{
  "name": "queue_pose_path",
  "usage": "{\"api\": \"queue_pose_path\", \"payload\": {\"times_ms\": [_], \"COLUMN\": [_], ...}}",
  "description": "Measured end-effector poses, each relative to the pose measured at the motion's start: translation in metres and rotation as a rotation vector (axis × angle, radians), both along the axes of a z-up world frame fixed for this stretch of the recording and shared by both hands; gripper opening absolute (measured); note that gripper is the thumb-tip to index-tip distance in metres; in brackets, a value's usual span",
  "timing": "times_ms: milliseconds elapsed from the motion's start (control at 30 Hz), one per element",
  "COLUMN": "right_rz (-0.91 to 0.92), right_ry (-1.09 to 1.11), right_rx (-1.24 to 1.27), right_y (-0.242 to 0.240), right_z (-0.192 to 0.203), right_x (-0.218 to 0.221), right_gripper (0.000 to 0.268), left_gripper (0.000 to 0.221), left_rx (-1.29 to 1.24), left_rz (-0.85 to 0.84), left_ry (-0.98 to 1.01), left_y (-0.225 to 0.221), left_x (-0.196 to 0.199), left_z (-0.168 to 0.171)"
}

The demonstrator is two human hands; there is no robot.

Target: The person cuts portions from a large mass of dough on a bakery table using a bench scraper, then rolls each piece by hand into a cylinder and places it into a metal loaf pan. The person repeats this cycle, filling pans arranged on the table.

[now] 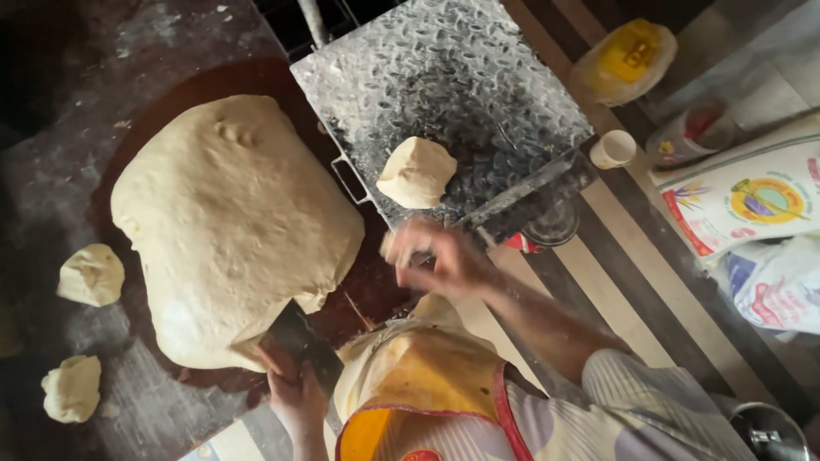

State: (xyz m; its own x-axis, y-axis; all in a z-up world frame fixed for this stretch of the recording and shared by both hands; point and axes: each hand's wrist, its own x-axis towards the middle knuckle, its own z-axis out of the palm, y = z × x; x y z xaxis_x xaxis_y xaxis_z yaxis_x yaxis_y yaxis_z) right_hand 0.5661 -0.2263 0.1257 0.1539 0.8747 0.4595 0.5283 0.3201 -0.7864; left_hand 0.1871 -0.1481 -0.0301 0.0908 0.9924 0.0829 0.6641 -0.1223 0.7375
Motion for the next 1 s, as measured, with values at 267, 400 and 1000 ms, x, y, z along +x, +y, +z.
{"api": "queue_pose_path", "payload": {"times_ms": [267,400,1000], "right_rz": [-0.63,-0.592,0.225], "right_ry": [-0.802,-0.305,-0.091], "right_rx": [0.053,-0.136,0.589], "right_y": [0.056,0.064,0.174], "right_z": [-0.001,-0.008,0.081], "right_x": [0.035,0.043,-0.185], "right_gripper": [0.065,0.046,0.046], "left_gripper": [0.04,0.065,0.02], "left_rx": [-0.013,-0.027,-0.095], "left_rz": [-0.105,-0.253,0.329], "left_ry": [-0.071,-0.595,-0.146], "left_y": [0.028,0.013,0.001], "left_x": [0.041,0.056,-0.11], "left_z": [0.007,0.031,0.045]}}
